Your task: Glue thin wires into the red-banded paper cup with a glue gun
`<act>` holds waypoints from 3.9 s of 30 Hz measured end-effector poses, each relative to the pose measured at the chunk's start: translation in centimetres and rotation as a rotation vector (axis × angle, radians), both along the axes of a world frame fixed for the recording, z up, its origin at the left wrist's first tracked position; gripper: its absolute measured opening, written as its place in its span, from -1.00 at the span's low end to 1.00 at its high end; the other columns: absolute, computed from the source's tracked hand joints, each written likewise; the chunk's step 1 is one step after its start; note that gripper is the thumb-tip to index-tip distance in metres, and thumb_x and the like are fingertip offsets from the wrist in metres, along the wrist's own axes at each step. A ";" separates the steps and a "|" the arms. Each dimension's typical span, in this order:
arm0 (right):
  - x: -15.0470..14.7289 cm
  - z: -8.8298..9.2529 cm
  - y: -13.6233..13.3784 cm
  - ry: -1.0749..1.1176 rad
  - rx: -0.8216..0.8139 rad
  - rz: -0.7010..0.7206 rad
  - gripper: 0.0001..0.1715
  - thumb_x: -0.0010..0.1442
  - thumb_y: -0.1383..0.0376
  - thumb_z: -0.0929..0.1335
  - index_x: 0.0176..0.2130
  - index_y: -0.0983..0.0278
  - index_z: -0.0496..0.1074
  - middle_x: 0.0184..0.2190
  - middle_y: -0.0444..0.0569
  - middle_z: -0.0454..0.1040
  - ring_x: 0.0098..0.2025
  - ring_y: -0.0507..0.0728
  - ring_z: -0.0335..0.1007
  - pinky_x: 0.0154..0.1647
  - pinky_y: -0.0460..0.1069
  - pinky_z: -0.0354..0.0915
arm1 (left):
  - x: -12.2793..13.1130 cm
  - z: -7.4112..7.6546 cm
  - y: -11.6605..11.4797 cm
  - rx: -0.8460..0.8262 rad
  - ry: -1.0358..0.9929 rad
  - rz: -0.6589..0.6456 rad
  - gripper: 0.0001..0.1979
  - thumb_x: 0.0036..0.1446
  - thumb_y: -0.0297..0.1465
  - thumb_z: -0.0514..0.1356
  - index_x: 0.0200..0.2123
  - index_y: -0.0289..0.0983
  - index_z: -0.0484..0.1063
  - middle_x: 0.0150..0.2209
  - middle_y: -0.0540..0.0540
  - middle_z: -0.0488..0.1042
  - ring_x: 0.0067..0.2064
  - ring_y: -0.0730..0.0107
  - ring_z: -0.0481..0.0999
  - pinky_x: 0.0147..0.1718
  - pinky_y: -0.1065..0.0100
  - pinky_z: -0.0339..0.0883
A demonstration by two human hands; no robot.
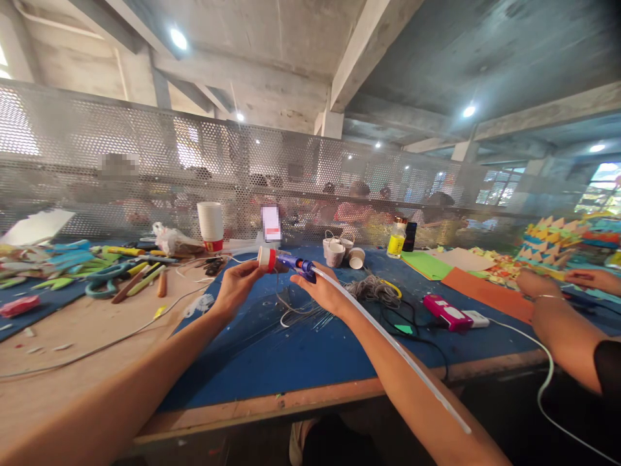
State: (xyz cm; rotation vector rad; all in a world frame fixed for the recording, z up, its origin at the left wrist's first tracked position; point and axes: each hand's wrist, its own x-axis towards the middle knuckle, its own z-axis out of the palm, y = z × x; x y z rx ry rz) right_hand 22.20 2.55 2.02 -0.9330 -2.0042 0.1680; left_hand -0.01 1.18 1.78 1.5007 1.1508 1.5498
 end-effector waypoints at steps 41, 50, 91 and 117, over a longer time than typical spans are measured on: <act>0.5 0.3 0.2 0.064 -0.176 0.003 -0.54 0.23 -0.09 0.30 -0.23 0.24 0.45 -0.54 -0.15 0.45 -0.53 0.04 0.38 -0.45 -0.10 0.23 | -1.4 -2.0 2.4 0.000 -0.245 -0.010 -0.66 -0.12 -0.16 0.42 -0.29 -0.24 0.62 -0.32 -0.04 0.61 -0.32 0.37 0.49 -0.22 0.37 0.35; 3.2 -0.1 3.0 -0.173 -0.222 -0.507 -0.61 0.17 0.09 0.39 -0.05 0.21 0.38 -0.21 0.02 0.57 -0.15 0.21 0.53 -0.25 -0.04 0.26 | -1.5 -1.8 2.6 -0.064 -0.357 0.016 -0.68 -0.19 -0.21 0.45 -0.37 -0.28 0.60 -0.36 -0.05 0.58 -0.33 0.41 0.49 -0.20 0.38 0.39; -1.6 0.1 -0.9 0.521 -0.982 0.581 -0.61 0.15 0.32 0.37 -0.02 0.24 0.26 0.00 0.00 0.45 -0.41 0.05 0.57 -0.34 -0.04 0.49 | 1.4 -0.2 -0.2 0.025 -0.340 -0.171 -0.77 -0.09 -0.29 0.42 -0.37 -0.30 0.61 -0.31 -0.08 0.61 -0.22 0.30 0.55 -0.02 0.24 0.39; -0.5 0.6 -0.3 0.065 -0.028 -0.028 -0.74 0.27 0.10 0.33 -0.27 0.21 0.49 -0.34 -0.13 0.54 -0.33 0.03 0.42 -0.29 -0.13 0.24 | 2.0 -0.3 -1.1 -0.013 0.085 -0.248 -0.68 -0.06 -0.14 0.36 -0.30 -0.24 0.64 -0.29 -0.11 0.63 -0.24 0.15 0.55 -0.19 0.30 0.34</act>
